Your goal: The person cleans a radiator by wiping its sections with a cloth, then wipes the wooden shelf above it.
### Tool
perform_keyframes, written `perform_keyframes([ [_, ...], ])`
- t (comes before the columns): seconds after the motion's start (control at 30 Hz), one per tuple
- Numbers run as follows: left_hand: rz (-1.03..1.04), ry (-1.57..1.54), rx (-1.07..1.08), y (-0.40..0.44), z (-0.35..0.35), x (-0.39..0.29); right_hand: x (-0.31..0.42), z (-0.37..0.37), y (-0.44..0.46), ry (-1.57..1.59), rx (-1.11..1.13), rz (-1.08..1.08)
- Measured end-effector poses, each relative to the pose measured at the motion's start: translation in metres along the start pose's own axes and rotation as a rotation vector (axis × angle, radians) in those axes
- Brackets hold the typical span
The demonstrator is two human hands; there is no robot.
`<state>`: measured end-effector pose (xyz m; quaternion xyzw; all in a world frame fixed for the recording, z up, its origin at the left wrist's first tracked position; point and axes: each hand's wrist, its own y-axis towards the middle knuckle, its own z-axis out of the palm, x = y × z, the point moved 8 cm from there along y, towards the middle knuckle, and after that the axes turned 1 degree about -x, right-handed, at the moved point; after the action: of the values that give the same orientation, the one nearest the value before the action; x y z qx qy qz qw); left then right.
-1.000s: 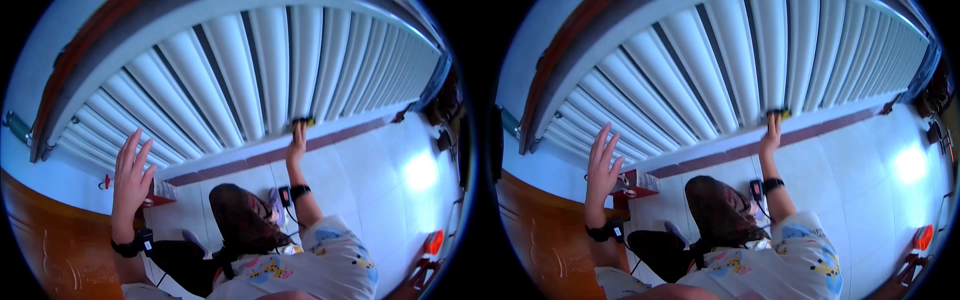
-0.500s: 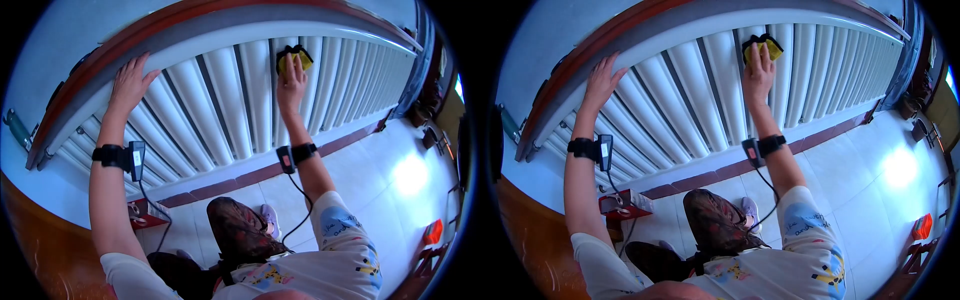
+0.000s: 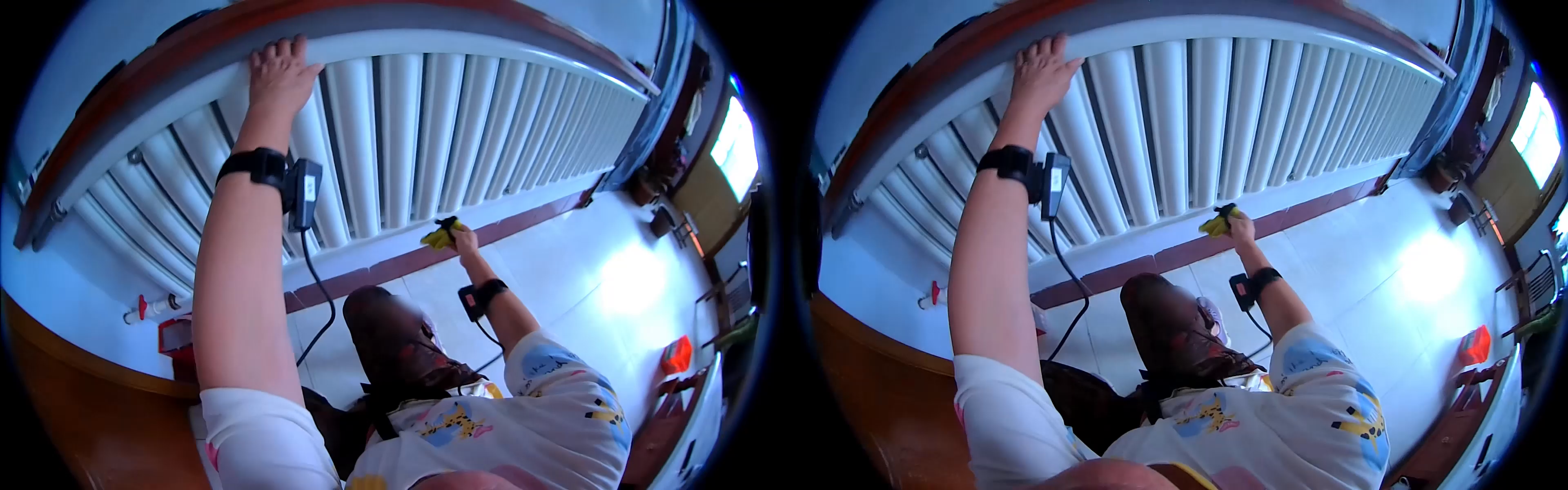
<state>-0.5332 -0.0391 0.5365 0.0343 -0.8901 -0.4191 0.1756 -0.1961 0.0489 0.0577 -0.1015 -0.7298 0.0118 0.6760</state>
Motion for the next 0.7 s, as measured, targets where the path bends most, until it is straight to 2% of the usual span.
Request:
perform_keyframes([
  [0.07,-0.014,-0.044,-0.021,-0.001,0.001,0.005,0.044,-0.028,-0.052,0.313,-0.079,-0.024],
  [0.1,-0.009,-0.068,-0.038,-0.004,0.000,0.004,0.086,-0.030,-0.090,0.391,0.035,-0.054],
  [0.13,-0.023,-0.064,0.075,-0.005,-0.004,0.003,0.111,-0.026,-0.113,0.501,0.153,-0.062],
  [0.17,-0.019,-0.100,0.058,-0.005,-0.004,0.003,0.133,-0.020,-0.134,0.617,0.265,-0.076],
  [0.23,-0.045,-0.054,0.025,-0.004,0.002,0.005,0.178,-0.002,-0.184,0.706,0.359,-0.119],
  [0.27,-0.058,-0.058,0.074,-0.003,0.003,0.005,0.181,0.005,-0.195,0.729,0.350,-0.122],
  [0.33,-0.037,-0.051,0.066,-0.005,0.003,0.004,0.161,0.026,-0.208,0.632,0.357,-0.153],
  [0.4,-0.026,0.019,0.056,-0.003,0.001,0.006,0.138,0.073,-0.234,0.662,0.609,-0.112],
  [0.43,-0.013,0.025,0.056,-0.001,0.002,0.005,0.101,0.086,-0.227,0.586,0.532,0.010],
  [0.5,-0.036,-0.001,0.058,0.001,0.011,0.007,0.055,0.110,-0.235,0.572,0.663,0.175],
  [0.57,-0.011,0.012,0.013,0.003,0.016,0.009,0.037,0.113,-0.243,0.450,0.719,0.255],
  [0.7,0.027,0.113,-0.042,0.007,0.026,0.013,0.033,0.080,-0.237,0.490,0.650,0.251],
])
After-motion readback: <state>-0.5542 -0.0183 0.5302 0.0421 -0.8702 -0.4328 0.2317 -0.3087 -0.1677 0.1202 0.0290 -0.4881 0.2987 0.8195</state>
